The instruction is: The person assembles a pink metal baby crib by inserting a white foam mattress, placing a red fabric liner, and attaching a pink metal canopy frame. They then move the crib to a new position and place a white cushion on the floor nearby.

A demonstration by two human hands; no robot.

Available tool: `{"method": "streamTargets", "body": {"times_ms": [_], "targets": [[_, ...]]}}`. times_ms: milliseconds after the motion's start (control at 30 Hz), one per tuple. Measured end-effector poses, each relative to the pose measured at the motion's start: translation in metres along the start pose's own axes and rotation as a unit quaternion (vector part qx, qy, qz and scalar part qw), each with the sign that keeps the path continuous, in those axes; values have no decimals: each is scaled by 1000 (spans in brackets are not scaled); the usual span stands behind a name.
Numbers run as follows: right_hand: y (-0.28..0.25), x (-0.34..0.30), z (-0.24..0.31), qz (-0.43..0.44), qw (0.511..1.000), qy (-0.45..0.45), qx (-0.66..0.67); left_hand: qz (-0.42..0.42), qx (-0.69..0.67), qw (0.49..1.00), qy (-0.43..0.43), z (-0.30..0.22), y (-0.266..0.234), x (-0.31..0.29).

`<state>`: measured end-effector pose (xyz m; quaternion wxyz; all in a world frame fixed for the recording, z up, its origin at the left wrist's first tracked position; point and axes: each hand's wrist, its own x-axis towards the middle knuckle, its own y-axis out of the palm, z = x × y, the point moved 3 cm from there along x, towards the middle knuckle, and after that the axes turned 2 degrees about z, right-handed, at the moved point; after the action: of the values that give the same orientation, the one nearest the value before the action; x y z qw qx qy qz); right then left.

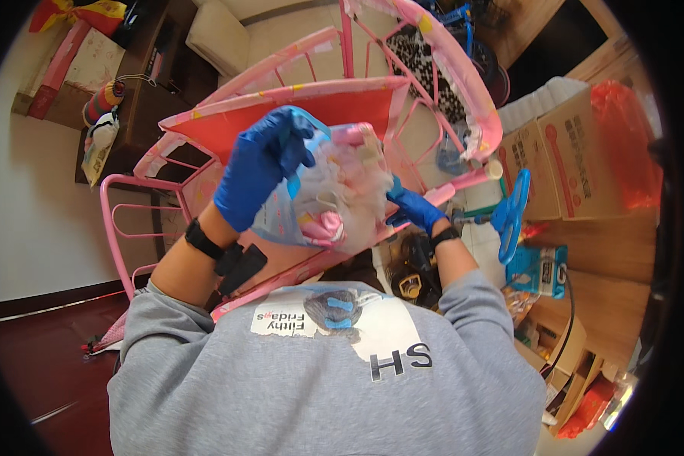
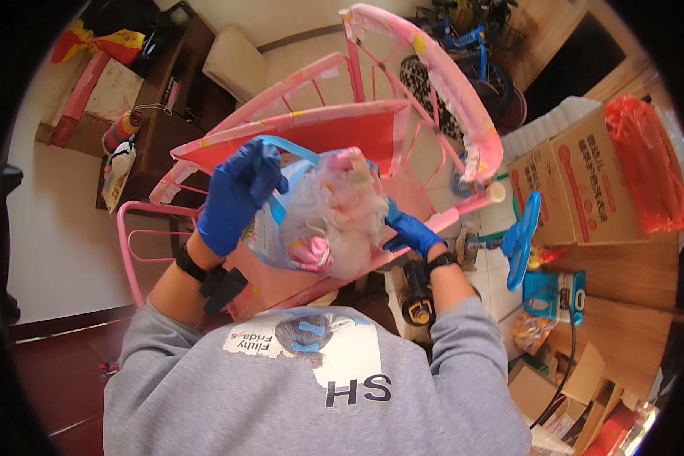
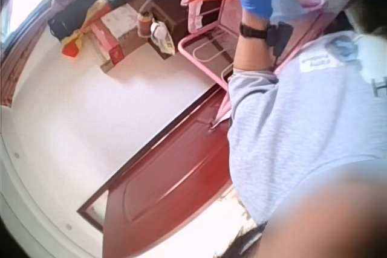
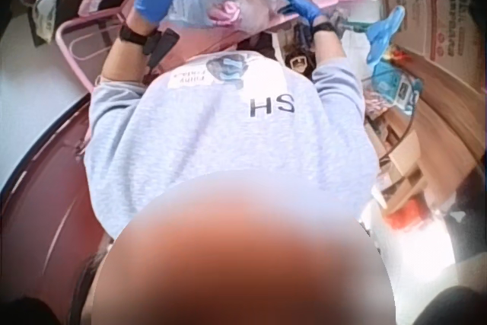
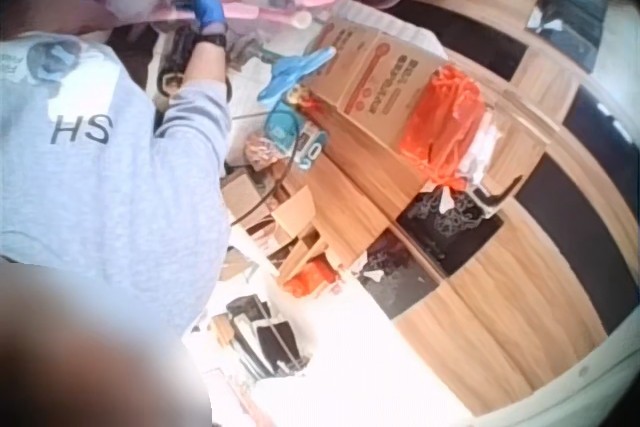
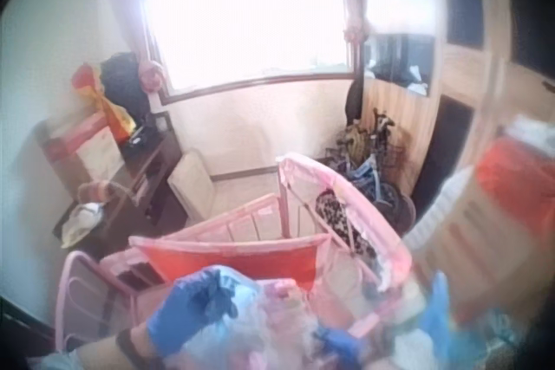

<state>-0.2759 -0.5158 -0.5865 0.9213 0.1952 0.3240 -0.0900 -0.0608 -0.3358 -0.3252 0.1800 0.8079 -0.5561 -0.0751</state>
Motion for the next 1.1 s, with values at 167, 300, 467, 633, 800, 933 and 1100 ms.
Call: {"method": "streamTargets", "body": {"times_ms": [167, 300, 467, 633, 800, 933, 1100], "targets": [[9, 22, -9, -5, 994, 76, 74, -120, 170, 978, 2, 3, -18, -4], [-13, 31, -10, -129, 982, -27, 135, -45, -64, 995, -57, 2, -22, -4], [-25, 13, 27, -158, 970, -139, 120, -134, 210, 968, 34, -2, -46, -13], [-8, -15, 85, -70, 985, -157, 1, -232, 14, 972, -25, 2, -95, -30], [18, -12, 118, -98, 970, -212, 69, -214, -57, 974, -46, 36, -108, -36], [16, -19, 131, -164, 955, -237, -75, -223, -13, 973, -56, 39, -109, -34], [14, -2, 114, -111, 981, -158, -24, -156, 89, 930, -322, 85, -107, -31]]}}
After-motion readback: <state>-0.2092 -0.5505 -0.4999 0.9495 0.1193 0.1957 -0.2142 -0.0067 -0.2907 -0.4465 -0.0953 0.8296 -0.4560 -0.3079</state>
